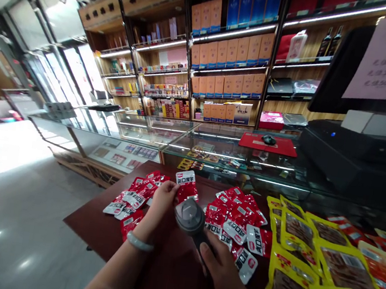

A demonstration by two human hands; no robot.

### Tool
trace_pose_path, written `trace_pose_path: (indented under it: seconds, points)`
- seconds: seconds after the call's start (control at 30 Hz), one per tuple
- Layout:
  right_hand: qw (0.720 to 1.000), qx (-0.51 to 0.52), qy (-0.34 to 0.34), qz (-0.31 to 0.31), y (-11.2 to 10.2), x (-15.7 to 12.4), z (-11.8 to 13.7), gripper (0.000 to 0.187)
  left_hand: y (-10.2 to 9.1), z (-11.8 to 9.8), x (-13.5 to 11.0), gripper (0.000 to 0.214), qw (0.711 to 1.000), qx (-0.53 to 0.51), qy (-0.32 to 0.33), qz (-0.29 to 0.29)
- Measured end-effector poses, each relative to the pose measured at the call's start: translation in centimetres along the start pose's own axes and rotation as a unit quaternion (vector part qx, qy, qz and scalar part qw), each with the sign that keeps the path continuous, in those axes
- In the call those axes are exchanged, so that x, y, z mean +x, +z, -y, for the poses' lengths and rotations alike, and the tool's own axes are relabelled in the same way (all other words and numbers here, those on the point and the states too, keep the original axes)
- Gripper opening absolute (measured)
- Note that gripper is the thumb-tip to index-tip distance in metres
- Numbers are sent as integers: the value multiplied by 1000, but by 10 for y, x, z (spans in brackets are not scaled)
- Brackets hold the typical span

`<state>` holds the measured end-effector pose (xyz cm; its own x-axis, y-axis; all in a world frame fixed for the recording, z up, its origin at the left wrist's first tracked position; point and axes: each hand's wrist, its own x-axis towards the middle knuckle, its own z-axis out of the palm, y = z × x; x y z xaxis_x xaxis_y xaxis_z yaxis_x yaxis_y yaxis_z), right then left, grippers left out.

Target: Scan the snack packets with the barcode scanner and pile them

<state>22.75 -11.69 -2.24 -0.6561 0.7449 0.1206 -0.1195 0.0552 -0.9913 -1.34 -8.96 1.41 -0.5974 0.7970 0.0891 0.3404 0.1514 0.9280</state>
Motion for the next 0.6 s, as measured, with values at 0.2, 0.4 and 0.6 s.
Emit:
trace_pose_path:
  seconds: [0.2,0.4,0.6]
  points:
    - [1000,9,16,8,2,-1,6,53,-9,-26,-9,20,988,10,80,134]
    - [998,26,49,-14,5,-3,6,54,-118,4,-55,30,885,461,57,18]
    - [998,17,58,31,5,-5,1,47,-144,42,-86,64,840,539,-45,25]
